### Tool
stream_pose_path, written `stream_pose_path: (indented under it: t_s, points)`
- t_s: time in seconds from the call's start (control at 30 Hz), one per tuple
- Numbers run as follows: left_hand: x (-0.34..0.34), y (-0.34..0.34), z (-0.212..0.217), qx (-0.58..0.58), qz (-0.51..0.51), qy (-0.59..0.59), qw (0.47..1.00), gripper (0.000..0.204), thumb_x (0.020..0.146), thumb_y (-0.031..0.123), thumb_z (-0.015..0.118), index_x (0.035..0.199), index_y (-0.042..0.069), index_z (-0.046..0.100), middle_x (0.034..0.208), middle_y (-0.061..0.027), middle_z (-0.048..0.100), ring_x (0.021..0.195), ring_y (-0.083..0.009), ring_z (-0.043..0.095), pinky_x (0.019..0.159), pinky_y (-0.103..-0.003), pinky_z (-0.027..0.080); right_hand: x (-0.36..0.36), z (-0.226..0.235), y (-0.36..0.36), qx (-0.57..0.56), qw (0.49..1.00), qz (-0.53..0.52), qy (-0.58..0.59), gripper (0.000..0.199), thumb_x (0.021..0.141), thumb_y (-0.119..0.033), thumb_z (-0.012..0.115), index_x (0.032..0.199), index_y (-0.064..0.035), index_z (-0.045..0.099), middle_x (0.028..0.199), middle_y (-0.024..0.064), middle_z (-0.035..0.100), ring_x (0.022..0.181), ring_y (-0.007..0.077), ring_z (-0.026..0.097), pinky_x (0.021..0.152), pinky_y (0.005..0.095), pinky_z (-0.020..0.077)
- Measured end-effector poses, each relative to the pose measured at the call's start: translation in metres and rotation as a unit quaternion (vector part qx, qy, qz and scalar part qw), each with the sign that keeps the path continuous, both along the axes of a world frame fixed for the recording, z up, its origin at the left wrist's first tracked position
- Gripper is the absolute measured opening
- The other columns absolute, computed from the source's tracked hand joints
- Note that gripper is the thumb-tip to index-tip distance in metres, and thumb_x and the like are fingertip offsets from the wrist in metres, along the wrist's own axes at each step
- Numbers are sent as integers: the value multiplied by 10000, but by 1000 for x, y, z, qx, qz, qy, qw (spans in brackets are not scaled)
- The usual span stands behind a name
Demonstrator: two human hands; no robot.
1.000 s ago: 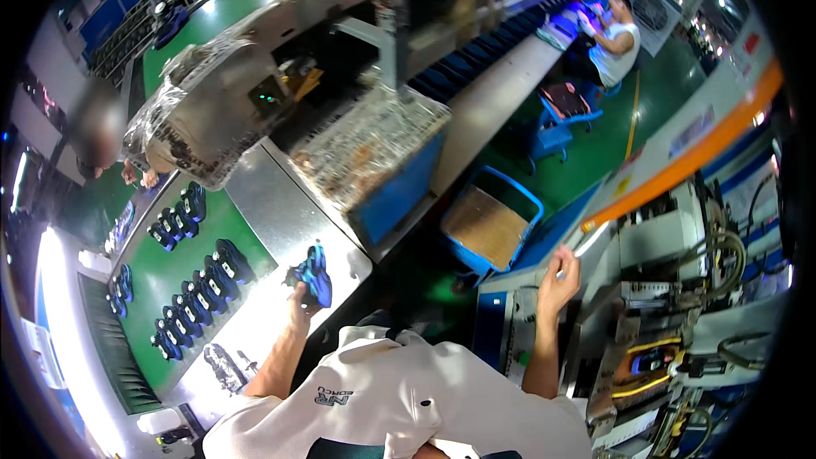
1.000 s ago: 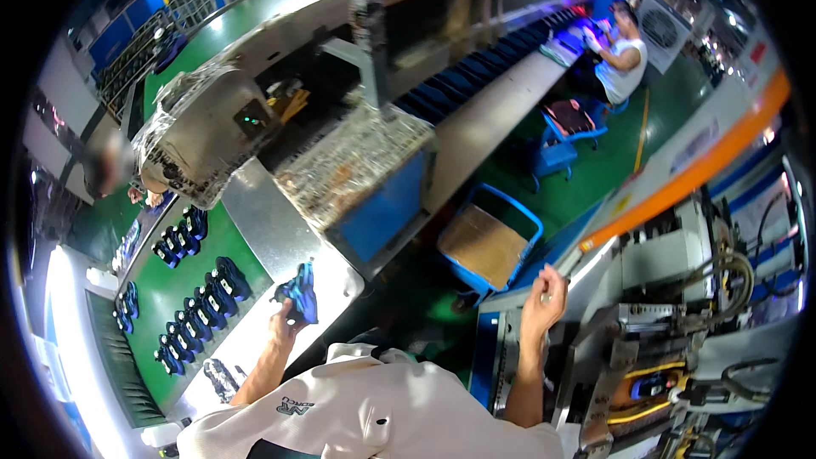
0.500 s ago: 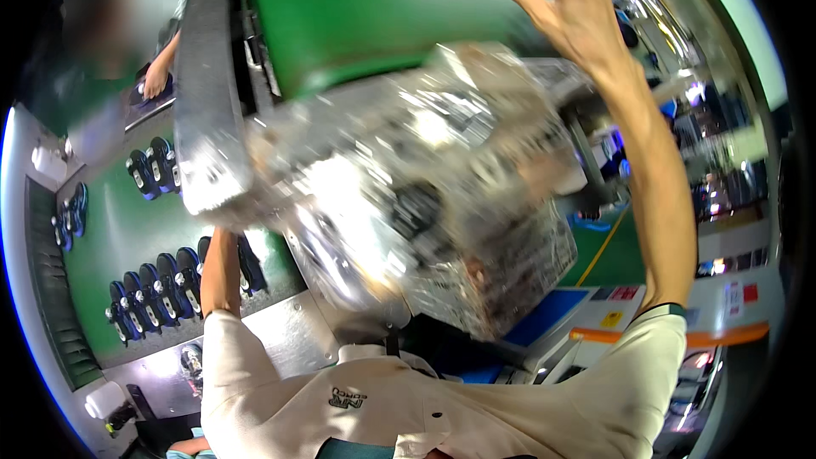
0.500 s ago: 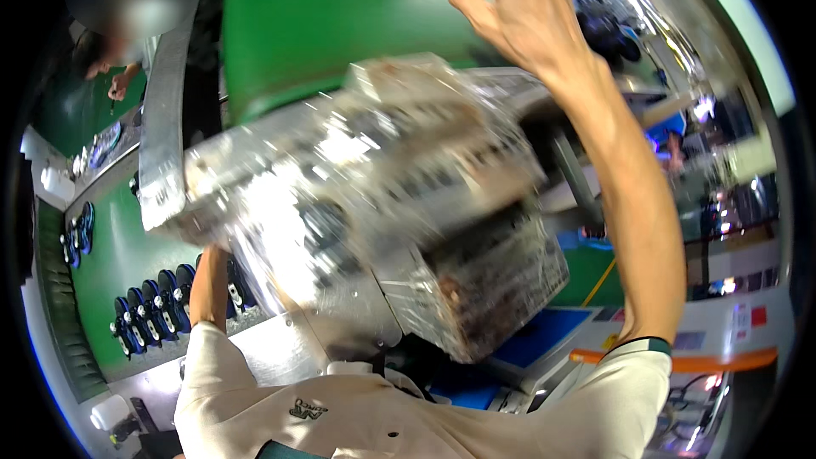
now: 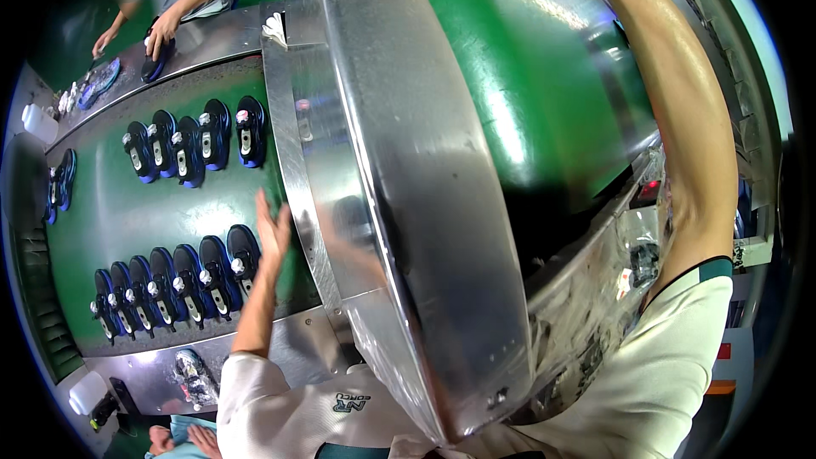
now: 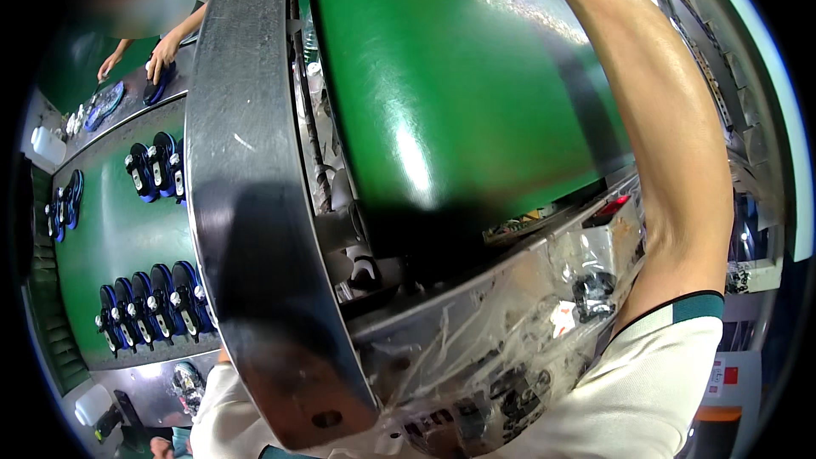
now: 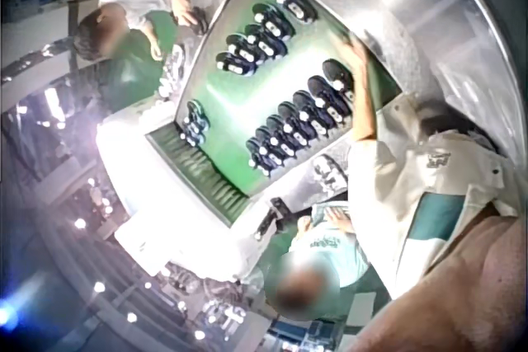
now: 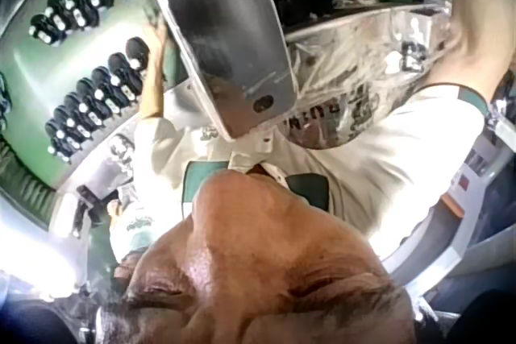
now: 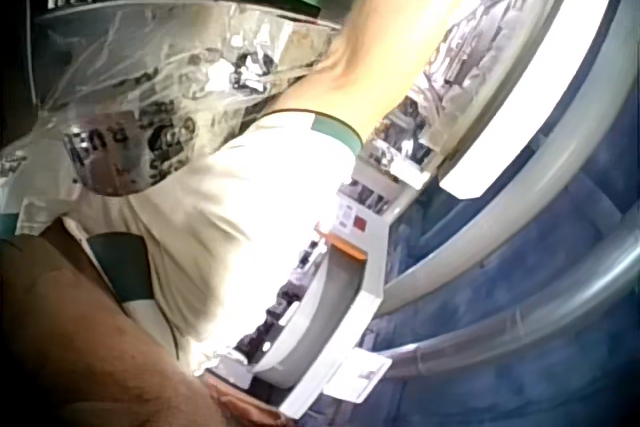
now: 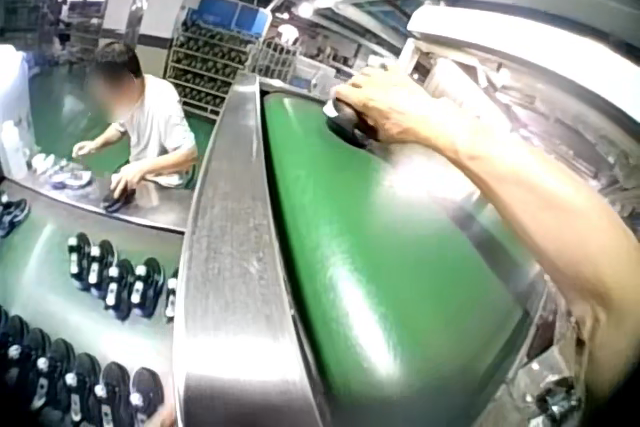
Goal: The person operates a footwear-lasting machine, placing shoe uppers and soles into the mechanism for bonding and then transferring the bonded footwear to a conveyor belt.
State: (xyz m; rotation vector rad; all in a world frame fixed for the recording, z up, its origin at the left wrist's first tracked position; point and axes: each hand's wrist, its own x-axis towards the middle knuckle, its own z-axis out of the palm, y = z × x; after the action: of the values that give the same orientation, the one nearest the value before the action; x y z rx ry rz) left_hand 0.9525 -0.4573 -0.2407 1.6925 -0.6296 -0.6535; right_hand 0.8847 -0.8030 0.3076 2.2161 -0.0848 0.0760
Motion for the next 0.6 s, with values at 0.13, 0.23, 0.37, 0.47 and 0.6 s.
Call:
stream_pose_path:
  t_s: [0.13, 0.23, 0.37, 0.47, 0.6]
  points:
    - [-123, 80, -13, -35, -22, 174, 984, 523, 847, 155, 612, 1284, -79, 444, 1269, -212, 508, 1125, -240, 532, 916, -320, 453, -28, 17, 21, 1, 987, -158, -31, 370, 648, -268, 695, 931, -72, 560, 832, 165, 618, 848, 325, 605, 727, 452, 456]
    - [-171, 110, 42, 46, -103, 269, 956, 467, 853, 131, 587, 1270, -48, 475, 1253, -194, 522, 986, -201, 570, 842, -287, 479, -41, 31, 65, 1, 952, -301, -56, 494, 633, -322, 729, 983, -41, 524, 837, 181, 606, 849, 326, 609, 716, 473, 476]
    - [-203, 139, 66, 85, -219, 336, 912, 420, 862, 141, 586, 1246, -9, 507, 1210, -173, 554, 912, -185, 605, 811, -278, 494, -94, 25, 53, -38, 983, -162, -77, 705, 610, -256, 775, 1192, -42, 439, 1161, 168, 522, 1120, 316, 500, 867, 502, 422]
    - [-214, 127, 97, 40, -220, 351, 909, 416, 862, 151, 625, 1205, -54, 510, 1135, -163, 595, 919, -205, 618, 816, -300, 498, -86, 0, 22, 73, 989, -37, -124, 803, 578, -212, 801, 1265, -70, 411, 1281, 150, 443, 1204, 312, 423, 916, 525, 388]
    - [-224, 120, 99, 47, -229, 261, 937, 450, 864, 156, 650, 1206, -91, 494, 1135, -176, 595, 983, -232, 602, 900, -319, 461, -43, -25, 31, 18, 990, -56, -126, 288, 723, -260, 658, 1007, -221, 634, 1058, 57, 614, 1052, 257, 555, 781, 450, 470]
